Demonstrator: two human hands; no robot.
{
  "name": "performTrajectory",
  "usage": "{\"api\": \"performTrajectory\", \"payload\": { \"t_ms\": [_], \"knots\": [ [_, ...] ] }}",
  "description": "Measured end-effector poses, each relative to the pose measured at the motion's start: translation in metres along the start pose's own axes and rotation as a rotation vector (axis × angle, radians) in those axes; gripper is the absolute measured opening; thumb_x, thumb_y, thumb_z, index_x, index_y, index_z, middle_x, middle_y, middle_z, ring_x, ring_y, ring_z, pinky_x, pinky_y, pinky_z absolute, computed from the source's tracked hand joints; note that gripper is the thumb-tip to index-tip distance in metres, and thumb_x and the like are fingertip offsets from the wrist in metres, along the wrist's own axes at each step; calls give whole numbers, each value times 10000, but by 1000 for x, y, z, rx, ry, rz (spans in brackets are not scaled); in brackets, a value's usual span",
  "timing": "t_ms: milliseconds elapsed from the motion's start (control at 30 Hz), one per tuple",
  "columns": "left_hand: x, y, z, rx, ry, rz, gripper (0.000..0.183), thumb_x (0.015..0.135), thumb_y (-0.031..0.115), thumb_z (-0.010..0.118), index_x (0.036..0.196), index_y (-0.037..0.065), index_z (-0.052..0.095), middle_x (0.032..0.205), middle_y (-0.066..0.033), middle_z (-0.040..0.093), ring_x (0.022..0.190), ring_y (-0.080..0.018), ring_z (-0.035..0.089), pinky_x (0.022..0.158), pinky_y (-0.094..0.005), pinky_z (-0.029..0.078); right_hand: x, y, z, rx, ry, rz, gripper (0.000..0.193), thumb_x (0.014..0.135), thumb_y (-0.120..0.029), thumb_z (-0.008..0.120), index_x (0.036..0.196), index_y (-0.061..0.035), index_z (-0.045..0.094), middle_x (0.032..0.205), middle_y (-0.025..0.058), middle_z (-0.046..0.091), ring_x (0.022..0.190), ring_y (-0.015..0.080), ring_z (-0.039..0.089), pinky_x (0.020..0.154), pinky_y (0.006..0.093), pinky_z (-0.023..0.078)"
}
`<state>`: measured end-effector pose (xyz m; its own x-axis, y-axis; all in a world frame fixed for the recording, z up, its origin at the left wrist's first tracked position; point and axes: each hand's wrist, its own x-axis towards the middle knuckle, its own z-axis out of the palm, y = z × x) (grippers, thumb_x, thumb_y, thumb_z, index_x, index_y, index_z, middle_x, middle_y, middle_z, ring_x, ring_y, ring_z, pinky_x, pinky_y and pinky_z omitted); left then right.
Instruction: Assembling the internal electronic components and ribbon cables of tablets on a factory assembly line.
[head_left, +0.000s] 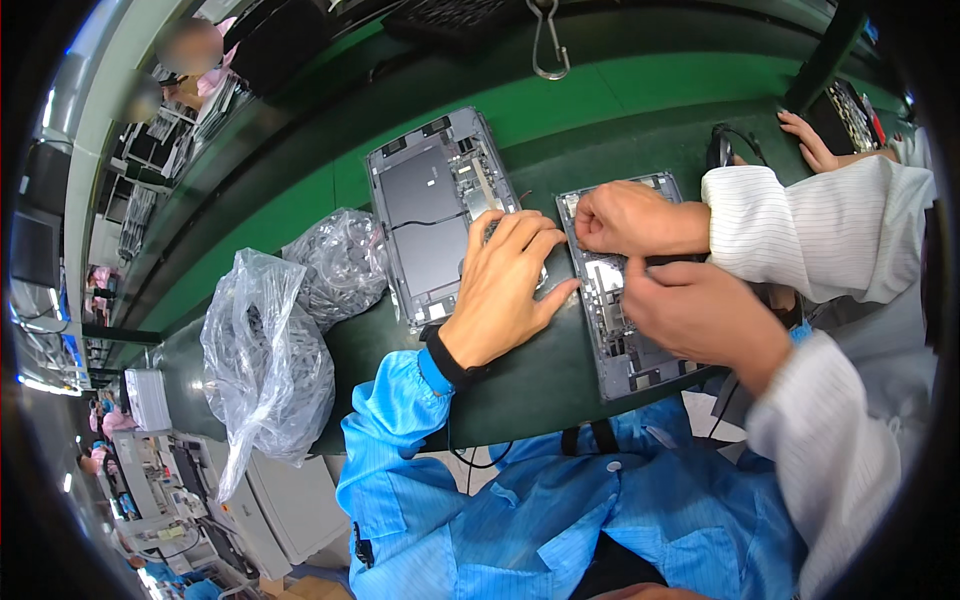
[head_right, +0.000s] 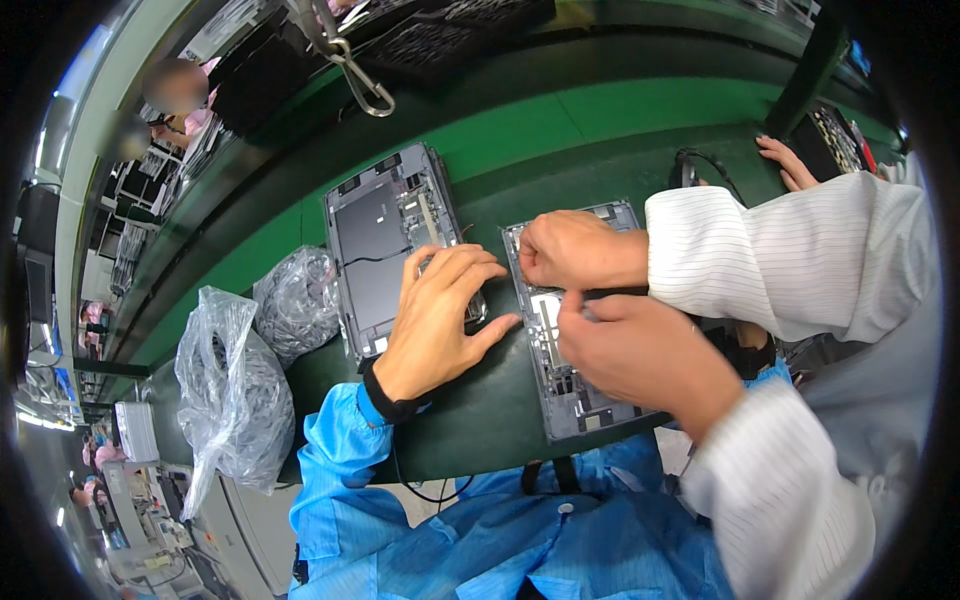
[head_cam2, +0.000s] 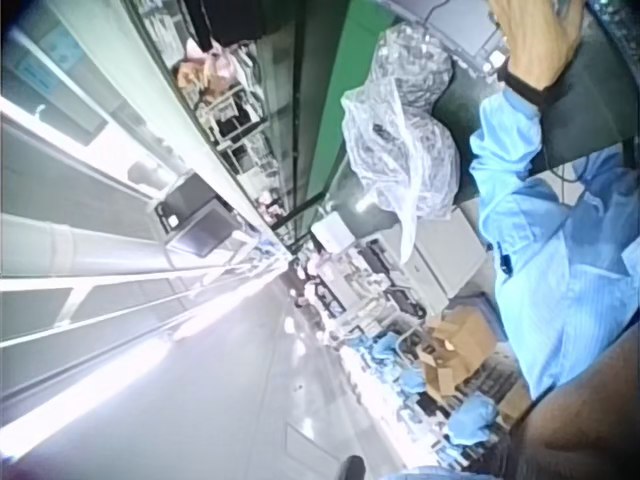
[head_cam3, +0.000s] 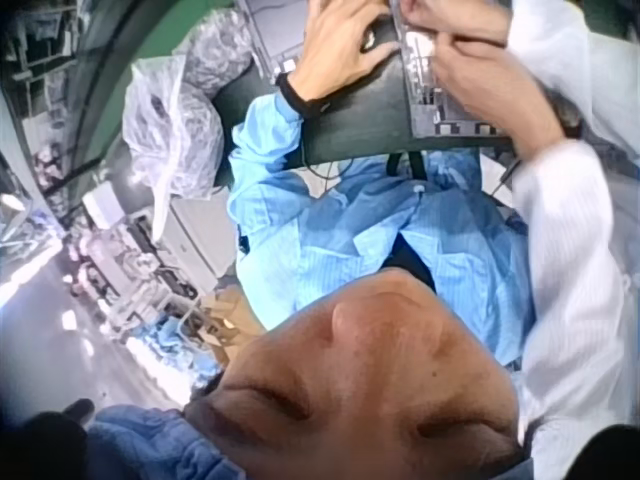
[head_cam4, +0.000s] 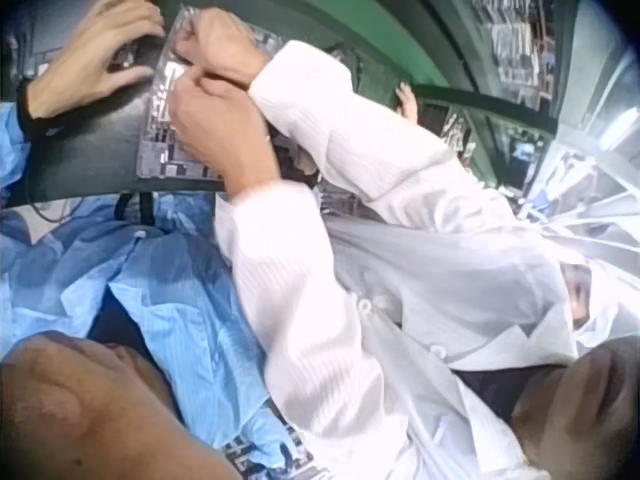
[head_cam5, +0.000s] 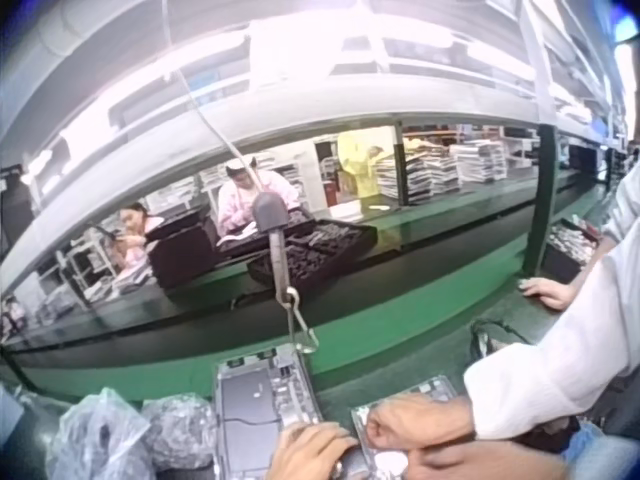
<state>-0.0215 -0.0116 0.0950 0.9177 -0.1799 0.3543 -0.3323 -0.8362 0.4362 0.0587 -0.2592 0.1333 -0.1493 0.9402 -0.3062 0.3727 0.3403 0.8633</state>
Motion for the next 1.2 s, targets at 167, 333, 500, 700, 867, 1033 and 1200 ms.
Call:
{"api": "performTrajectory", "payload": {
  "t_ms": [167,333,500,700,867,1033,1200],
  "knots": [
    [-33,10,-18,-62,42,-169,315,787,135,838,1050,38,696,1099,-88,698,1145,-298,621,1002,-395,417,79,-21,-5,244,177,-49,166,868,-140,739,1013,-58,739,1028,44,691,1075,245,660,971,355,516],
    [-45,20,-6,-268,164,-49,201,815,-17,790,1001,14,721,871,-103,716,699,-219,685,614,-293,536,113,-76,16,710,62,247,139,868,-153,695,880,-54,792,969,38,690,1097,297,612,951,382,530],
    [-50,21,5,-386,155,-91,139,811,-24,786,930,6,720,785,-94,687,681,-186,667,617,-288,525,106,-74,11,892,-23,446,211,866,-222,657,845,-68,799,956,49,684,1098,312,563,953,406,533],
    [-52,16,11,-493,204,-30,84,821,-22,769,853,-2,694,762,-87,687,592,-168,624,551,-273,491,109,-71,8,1042,58,616,241,845,-271,651,831,-85,802,946,49,675,1078,302,533,953,422,536],
    [-58,14,12,-501,231,-41,68,845,-5,750,828,2,685,748,-88,679,576,-163,607,531,-272,466,113,-75,8,795,-1,461,238,838,-261,648,832,-69,788,916,68,649,1054,298,527,933,423,535],
    [-57,11,14,-576,157,-96,58,853,-12,737,831,-10,682,737,-81,667,574,-157,576,537,-266,444,113,-82,13,888,83,633,241,847,-274,643,878,-83,787,914,70,623,1054,317,519,923,411,525],
    [-60,8,15,-588,127,-179,65,874,-2,727,830,-9,680,734,-73,660,580,-128,559,540,-260,426,109,-74,9,698,11,532,173,881,-224,692,883,-59,744,917,62,636,1007,271,583,875,373,523]
  ]
}}
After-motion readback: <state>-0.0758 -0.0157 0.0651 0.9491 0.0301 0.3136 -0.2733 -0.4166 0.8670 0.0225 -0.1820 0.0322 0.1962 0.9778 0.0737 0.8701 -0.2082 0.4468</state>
